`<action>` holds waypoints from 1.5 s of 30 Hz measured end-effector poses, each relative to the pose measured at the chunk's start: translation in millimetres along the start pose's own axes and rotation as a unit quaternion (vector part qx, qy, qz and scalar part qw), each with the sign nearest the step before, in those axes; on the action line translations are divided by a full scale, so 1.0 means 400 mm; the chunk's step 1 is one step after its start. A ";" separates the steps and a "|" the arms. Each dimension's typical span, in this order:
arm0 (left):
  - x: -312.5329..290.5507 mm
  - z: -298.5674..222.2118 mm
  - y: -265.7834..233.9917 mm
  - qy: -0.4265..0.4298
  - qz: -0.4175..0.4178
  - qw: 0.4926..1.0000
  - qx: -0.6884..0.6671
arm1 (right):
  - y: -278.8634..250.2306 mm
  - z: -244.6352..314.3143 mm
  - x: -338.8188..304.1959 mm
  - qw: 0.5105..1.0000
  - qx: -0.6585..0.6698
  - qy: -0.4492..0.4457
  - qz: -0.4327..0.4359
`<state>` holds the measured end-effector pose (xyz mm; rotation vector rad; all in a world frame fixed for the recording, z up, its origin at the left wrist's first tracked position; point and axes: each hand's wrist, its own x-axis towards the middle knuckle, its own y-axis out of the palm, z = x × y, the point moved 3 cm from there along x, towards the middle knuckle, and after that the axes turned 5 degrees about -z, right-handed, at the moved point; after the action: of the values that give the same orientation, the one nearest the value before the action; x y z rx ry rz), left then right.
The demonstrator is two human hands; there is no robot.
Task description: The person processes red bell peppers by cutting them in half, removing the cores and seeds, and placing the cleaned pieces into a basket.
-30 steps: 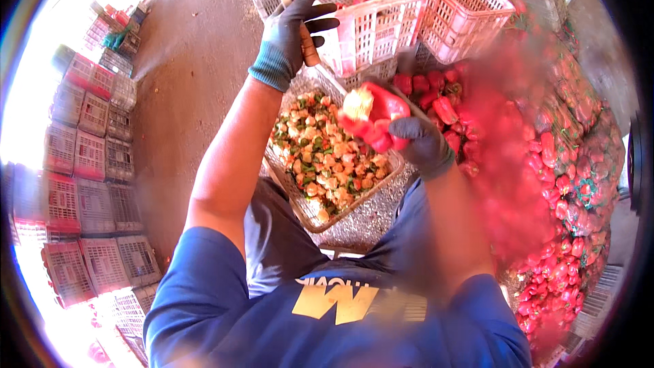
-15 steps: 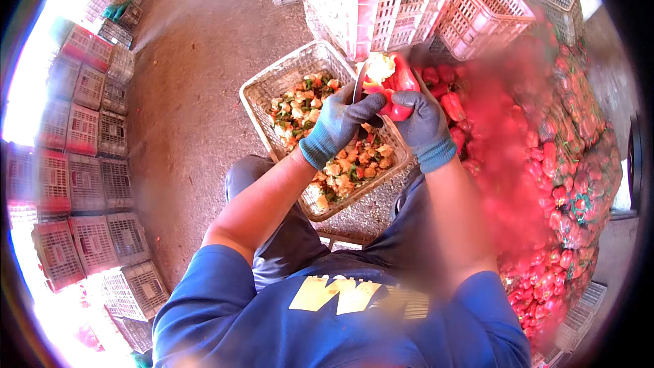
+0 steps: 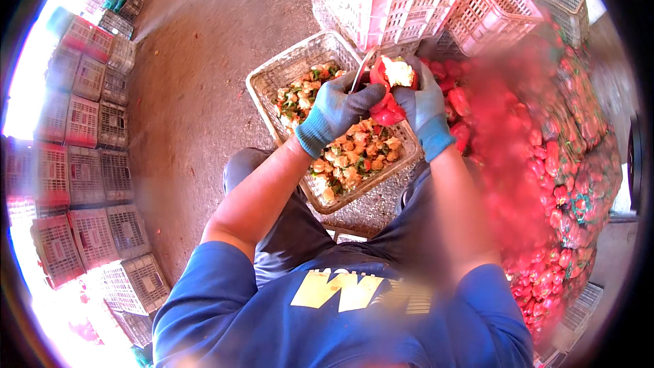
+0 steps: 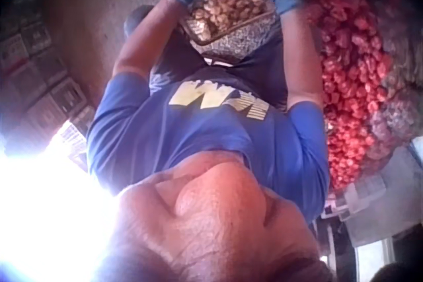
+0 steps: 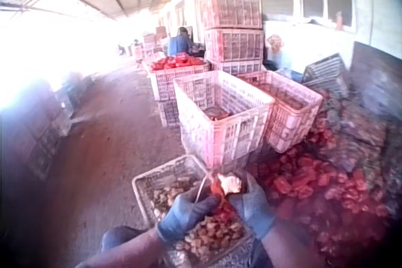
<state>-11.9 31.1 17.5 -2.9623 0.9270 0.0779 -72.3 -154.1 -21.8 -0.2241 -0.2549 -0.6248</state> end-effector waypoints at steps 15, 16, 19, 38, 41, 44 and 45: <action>0.017 0.065 -0.026 -0.105 0.025 0.992 0.070 | 0.018 0.077 -0.012 0.895 -0.430 -0.072 0.093; 0.020 0.064 -0.027 -0.079 0.026 0.992 0.099 | 0.017 0.079 -0.015 0.901 -0.418 -0.045 0.104; 0.015 0.078 -0.016 -0.015 0.043 0.994 0.096 | 0.018 0.088 -0.013 0.909 -0.396 0.025 0.125; 0.039 0.065 -0.078 -0.012 0.090 0.980 0.177 | 0.019 0.035 -0.019 0.946 -0.272 0.106 0.139; 0.035 0.059 -0.072 -0.059 0.071 0.985 0.143 | 0.013 -0.010 -0.009 0.964 -0.186 0.119 0.146; 0.043 0.095 -0.092 -0.051 0.099 0.993 0.041 | 0.009 0.003 -0.019 0.961 -0.075 0.212 0.160; 0.036 0.082 -0.096 -0.060 0.090 0.993 0.049 | 0.009 0.024 -0.025 0.952 -0.036 0.256 0.162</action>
<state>20.5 55.9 -15.2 -2.7444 1.1445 0.2059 -79.7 -143.0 -16.1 -0.1626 0.3035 -0.3467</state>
